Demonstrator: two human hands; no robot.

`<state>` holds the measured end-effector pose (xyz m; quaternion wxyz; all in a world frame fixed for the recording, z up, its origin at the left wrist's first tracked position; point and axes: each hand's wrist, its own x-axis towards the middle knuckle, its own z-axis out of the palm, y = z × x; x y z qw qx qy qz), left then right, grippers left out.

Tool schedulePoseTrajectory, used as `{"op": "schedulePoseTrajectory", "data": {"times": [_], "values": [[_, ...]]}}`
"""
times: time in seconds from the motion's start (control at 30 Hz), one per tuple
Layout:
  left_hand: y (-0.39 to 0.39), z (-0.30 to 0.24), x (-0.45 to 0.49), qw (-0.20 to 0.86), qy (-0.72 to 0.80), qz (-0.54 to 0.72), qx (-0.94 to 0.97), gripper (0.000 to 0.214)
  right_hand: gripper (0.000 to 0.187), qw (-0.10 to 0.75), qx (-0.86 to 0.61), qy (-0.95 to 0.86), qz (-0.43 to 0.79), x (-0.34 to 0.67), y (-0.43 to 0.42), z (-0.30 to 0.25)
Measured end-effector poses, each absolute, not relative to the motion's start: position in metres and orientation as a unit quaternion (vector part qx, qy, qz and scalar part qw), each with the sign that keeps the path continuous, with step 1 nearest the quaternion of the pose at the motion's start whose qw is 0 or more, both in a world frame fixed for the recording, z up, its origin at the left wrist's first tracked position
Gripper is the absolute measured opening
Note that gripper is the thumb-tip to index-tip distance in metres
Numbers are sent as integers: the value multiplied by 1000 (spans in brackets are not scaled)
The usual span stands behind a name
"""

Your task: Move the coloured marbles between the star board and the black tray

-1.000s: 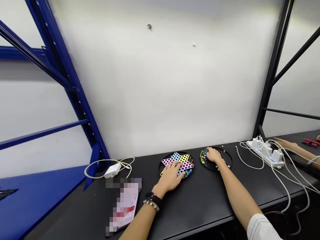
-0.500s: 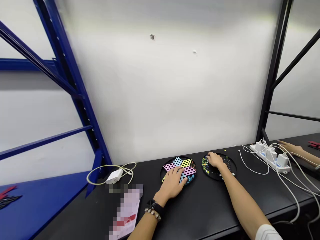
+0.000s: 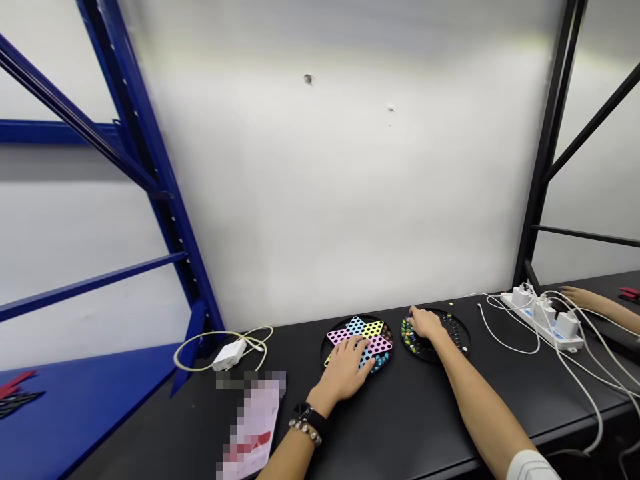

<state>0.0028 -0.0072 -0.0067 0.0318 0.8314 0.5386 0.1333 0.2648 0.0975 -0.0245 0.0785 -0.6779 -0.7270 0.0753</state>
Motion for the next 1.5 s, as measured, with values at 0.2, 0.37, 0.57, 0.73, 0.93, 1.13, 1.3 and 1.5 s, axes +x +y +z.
{"op": "schedulePoseTrajectory", "data": {"times": [0.2,0.37,0.57,0.73,0.93,1.13,1.3,1.5], "values": [[-8,-7,4,31,537,136,832,47,35,70,-657,-747,75,257,99,-26],[-9,-4,4,33,539,134,831,46,34,66,-653,-751,70,253,95,-24],[-9,-3,4,37,538,130,832,46,29,72,-636,-766,61,248,90,-21],[-8,-6,4,28,534,135,834,46,29,66,-632,-771,45,248,91,-23],[-8,-6,4,24,535,133,834,45,30,61,-612,-788,35,244,90,-22],[-8,-5,4,23,533,137,835,45,26,73,-609,-789,43,242,89,-22],[-10,-3,5,27,535,129,834,45,30,74,-604,-792,45,243,89,-23],[-8,-5,4,27,541,128,830,45,29,84,-594,-799,38,243,88,-23]]}}
